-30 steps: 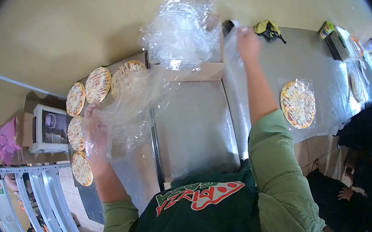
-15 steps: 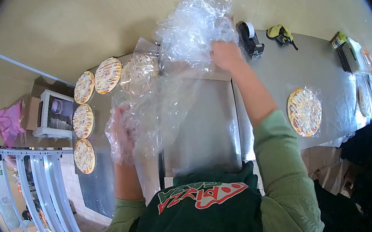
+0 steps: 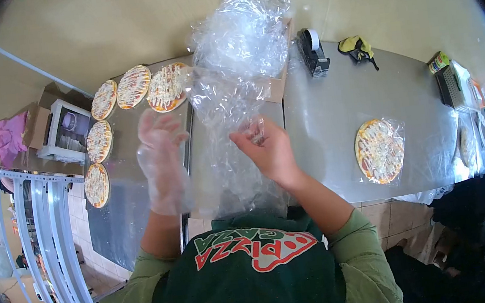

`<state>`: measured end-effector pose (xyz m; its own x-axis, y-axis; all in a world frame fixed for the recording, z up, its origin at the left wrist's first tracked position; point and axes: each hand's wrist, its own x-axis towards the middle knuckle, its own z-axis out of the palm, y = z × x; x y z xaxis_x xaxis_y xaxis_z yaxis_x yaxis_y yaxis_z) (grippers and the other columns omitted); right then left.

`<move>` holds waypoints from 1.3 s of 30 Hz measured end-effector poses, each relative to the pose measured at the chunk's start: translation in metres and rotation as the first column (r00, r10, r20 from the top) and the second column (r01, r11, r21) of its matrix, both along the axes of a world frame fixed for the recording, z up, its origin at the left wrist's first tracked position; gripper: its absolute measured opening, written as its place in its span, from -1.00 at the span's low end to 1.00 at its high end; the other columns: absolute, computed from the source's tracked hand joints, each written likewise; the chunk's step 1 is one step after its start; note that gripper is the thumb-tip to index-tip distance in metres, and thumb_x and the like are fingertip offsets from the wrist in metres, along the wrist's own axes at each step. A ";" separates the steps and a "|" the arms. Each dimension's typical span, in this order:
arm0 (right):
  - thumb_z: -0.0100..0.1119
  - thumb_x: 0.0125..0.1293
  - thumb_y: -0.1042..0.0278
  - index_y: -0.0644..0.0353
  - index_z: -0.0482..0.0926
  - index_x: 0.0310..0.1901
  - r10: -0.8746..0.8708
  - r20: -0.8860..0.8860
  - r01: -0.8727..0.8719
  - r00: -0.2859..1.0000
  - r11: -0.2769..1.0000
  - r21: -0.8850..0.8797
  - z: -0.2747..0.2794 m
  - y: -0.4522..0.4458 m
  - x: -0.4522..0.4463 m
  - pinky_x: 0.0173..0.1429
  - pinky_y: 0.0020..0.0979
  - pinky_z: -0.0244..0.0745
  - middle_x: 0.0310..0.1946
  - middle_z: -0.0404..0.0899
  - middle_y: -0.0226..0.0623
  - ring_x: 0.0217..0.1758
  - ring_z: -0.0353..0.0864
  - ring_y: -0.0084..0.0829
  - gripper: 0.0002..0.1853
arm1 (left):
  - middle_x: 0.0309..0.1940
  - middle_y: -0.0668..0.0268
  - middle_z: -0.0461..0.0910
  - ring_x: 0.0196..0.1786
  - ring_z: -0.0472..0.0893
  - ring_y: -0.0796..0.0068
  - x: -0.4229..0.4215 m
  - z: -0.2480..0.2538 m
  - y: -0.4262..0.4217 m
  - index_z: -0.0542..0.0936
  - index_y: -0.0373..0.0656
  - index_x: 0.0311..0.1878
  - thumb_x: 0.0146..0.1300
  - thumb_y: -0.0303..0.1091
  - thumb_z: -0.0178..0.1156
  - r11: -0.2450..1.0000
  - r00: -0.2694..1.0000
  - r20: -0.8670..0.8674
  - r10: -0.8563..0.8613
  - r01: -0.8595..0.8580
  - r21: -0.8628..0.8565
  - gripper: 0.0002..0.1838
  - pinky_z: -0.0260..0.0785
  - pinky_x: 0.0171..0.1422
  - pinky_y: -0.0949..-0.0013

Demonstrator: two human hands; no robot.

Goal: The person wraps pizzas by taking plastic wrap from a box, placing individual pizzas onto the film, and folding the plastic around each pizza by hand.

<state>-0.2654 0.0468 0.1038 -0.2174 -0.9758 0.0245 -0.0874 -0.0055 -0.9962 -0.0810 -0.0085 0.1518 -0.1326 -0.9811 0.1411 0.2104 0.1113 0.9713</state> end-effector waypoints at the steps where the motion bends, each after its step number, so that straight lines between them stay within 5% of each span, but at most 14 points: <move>1: 0.29 0.10 0.39 0.19 0.48 -0.23 0.021 0.070 -0.017 0.997 0.999 -0.051 -0.006 0.001 0.002 -0.31 -0.54 0.35 -0.40 0.51 -0.38 -0.35 0.43 -0.64 -0.77 | -0.02 0.21 0.44 0.02 0.44 0.43 -0.012 0.004 0.014 0.26 -0.29 0.21 0.25 -0.08 0.10 0.995 0.963 0.268 -0.010 0.035 -0.091 -0.41 0.33 0.10 0.37; 7: 0.22 0.15 0.37 0.16 0.45 -0.22 0.336 0.084 -0.341 0.938 0.939 0.053 -0.004 0.002 -0.017 -0.44 -0.60 0.26 -0.47 0.43 -0.48 -0.50 0.31 -0.73 -0.80 | -0.18 0.30 0.45 -0.18 0.45 0.48 -0.030 -0.046 0.033 0.39 -0.19 -0.06 0.32 -0.15 0.03 0.980 0.784 0.590 -0.193 0.187 0.072 -0.69 0.35 -0.08 0.41; 10: 0.12 0.18 0.39 0.12 0.44 -0.11 0.282 0.243 -0.331 0.928 0.923 0.197 0.034 0.003 -0.073 -0.53 -0.57 0.26 -0.51 0.39 -0.51 -0.56 0.30 -0.72 -0.77 | -0.35 0.36 0.47 -0.26 0.44 0.53 0.003 -0.063 0.021 0.46 -0.19 -0.22 0.35 -0.15 -0.01 0.997 0.972 0.235 -0.026 0.008 0.078 -0.73 0.33 -0.16 0.40; 11: 0.09 0.19 0.40 0.07 0.45 -0.08 0.150 0.131 -0.134 0.980 0.984 -0.120 0.011 -0.012 -0.094 -0.54 -0.54 0.29 -0.47 0.40 -0.52 -0.56 0.32 -0.71 -0.76 | -0.40 0.38 0.47 -0.29 0.44 0.55 0.012 -0.058 0.019 0.48 -0.18 -0.27 0.36 -0.15 -0.03 0.999 0.972 0.237 0.000 -0.013 0.052 -0.72 0.32 -0.20 0.40; 13: 0.01 0.24 0.40 0.06 0.46 -0.09 -0.371 0.453 0.364 0.811 0.925 0.107 0.044 -0.024 -0.124 -0.34 -0.55 0.38 -0.33 0.42 -0.46 -0.38 0.41 -0.63 -0.80 | -0.50 0.42 0.44 -0.33 0.42 0.59 0.024 -0.023 0.026 0.50 -0.15 -0.34 0.38 -0.13 -0.05 0.992 0.798 0.603 -0.023 0.095 -0.088 -0.69 0.30 -0.27 0.41; 16: -0.05 0.30 0.45 0.19 0.44 -0.06 -0.477 0.627 0.751 0.616 0.594 -0.288 0.049 -0.062 -0.171 -0.15 -0.39 0.47 -0.19 0.44 -0.35 -0.21 0.51 -0.48 -0.80 | -0.54 0.45 0.40 -0.38 0.39 0.65 0.029 -0.034 0.032 0.51 -0.16 -0.35 0.38 -0.08 -0.05 0.992 0.910 0.397 0.123 -0.111 -0.053 -0.64 0.25 -0.35 0.47; 19: -0.14 0.32 0.50 0.29 0.42 -0.03 -0.566 0.231 0.572 0.791 0.552 -0.607 0.059 -0.101 -0.134 -0.07 -0.37 0.47 -0.14 0.47 -0.29 -0.15 0.53 -0.44 -0.78 | -0.48 0.46 0.44 -0.43 0.39 0.66 0.036 -0.026 0.037 0.52 -0.24 -0.15 0.38 -0.10 -0.08 0.938 0.977 0.214 -0.007 -0.067 0.340 -0.64 0.28 -0.37 0.52; 21: -0.15 0.31 0.52 0.28 0.38 0.03 -0.586 0.253 0.598 0.770 0.524 -0.607 0.031 -0.145 -0.137 -0.07 -0.40 0.49 -0.19 0.48 -0.25 -0.12 0.54 -0.39 -0.73 | -0.48 0.47 0.45 -0.44 0.41 0.66 0.039 -0.029 0.037 0.52 -0.25 -0.13 0.39 -0.07 -0.11 0.959 0.933 0.328 0.146 -0.215 0.186 -0.60 0.29 -0.39 0.53; 23: -0.17 0.26 0.58 0.29 0.42 0.03 -0.535 0.533 0.750 0.656 0.540 -0.381 0.027 -0.161 -0.134 -0.08 -0.41 0.48 -0.29 0.52 -0.26 -0.11 0.53 -0.39 -0.69 | -0.52 0.46 0.43 -0.47 0.40 0.63 0.049 -0.033 0.032 0.54 -0.24 -0.13 0.39 -0.08 -0.12 0.917 0.849 0.404 0.341 -0.395 0.058 -0.59 0.26 -0.42 0.49; 26: -0.16 0.21 0.62 0.27 0.50 -0.07 -0.884 0.167 0.634 0.437 0.172 -0.754 0.024 -0.172 -0.151 -0.12 -0.46 0.45 -0.29 0.54 -0.28 -0.19 0.52 -0.45 -0.70 | -0.58 0.37 0.38 -0.52 0.36 0.51 0.149 -0.069 0.016 0.56 -0.24 -0.15 0.38 -0.14 -0.13 0.709 0.486 0.578 0.655 -0.659 -0.249 -0.62 0.22 -0.45 0.35; 32: -0.12 0.03 0.68 0.23 0.53 -0.17 -0.913 -0.317 0.321 0.255 0.390 -0.863 0.042 -0.167 -0.151 -0.03 -0.34 0.38 -0.25 0.53 -0.19 -0.27 0.49 -0.25 -0.67 | -0.28 0.14 0.47 -0.25 0.46 0.45 0.209 -0.010 0.037 0.44 -0.23 0.09 0.38 -0.16 -0.14 0.523 0.078 0.691 0.719 -0.715 -0.463 -0.61 0.30 -0.16 0.35; 35: -0.07 0.22 0.22 0.18 0.47 0.03 -0.308 -0.721 0.101 0.621 0.943 -0.316 -0.020 -0.185 -0.103 0.30 -0.08 0.08 0.00 0.48 -0.09 0.16 0.37 -0.05 -0.62 | -0.32 0.40 0.45 -0.28 0.47 0.62 0.172 -0.007 0.022 0.40 -0.10 0.20 0.36 0.01 -0.08 0.533 0.477 0.237 0.846 -0.767 -0.357 -0.51 0.29 -0.31 0.56; 37: -0.33 0.30 -0.21 0.19 0.41 0.16 0.043 -0.970 0.149 0.240 0.986 0.080 -0.066 -0.183 -0.072 0.40 0.02 -0.15 0.18 0.35 -0.03 0.32 0.22 -0.05 -0.33 | -0.17 0.31 0.46 -0.13 0.47 0.51 0.157 -0.008 0.014 0.39 -0.10 0.21 0.37 -0.06 -0.11 0.617 0.534 0.316 0.785 -0.617 -0.488 -0.55 0.31 -0.15 0.48; 39: -0.48 0.26 -0.36 0.18 0.41 0.17 0.382 -0.863 0.093 0.330 0.897 0.432 -0.039 -0.194 -0.077 0.41 0.08 -0.24 0.21 0.31 -0.04 0.34 0.17 -0.03 -0.21 | -0.06 0.23 0.46 -0.03 0.47 0.38 0.139 -0.005 0.010 0.38 -0.11 0.21 0.36 -0.15 -0.11 0.641 0.478 0.438 0.761 -0.445 -0.626 -0.58 0.31 -0.01 0.40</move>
<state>-0.3428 -0.1471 0.0649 -0.1391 -0.9637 -0.2278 -0.9651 0.1835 -0.1869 0.0582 0.0014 0.1464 0.2665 -0.7146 0.6467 -0.6840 0.3325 0.6493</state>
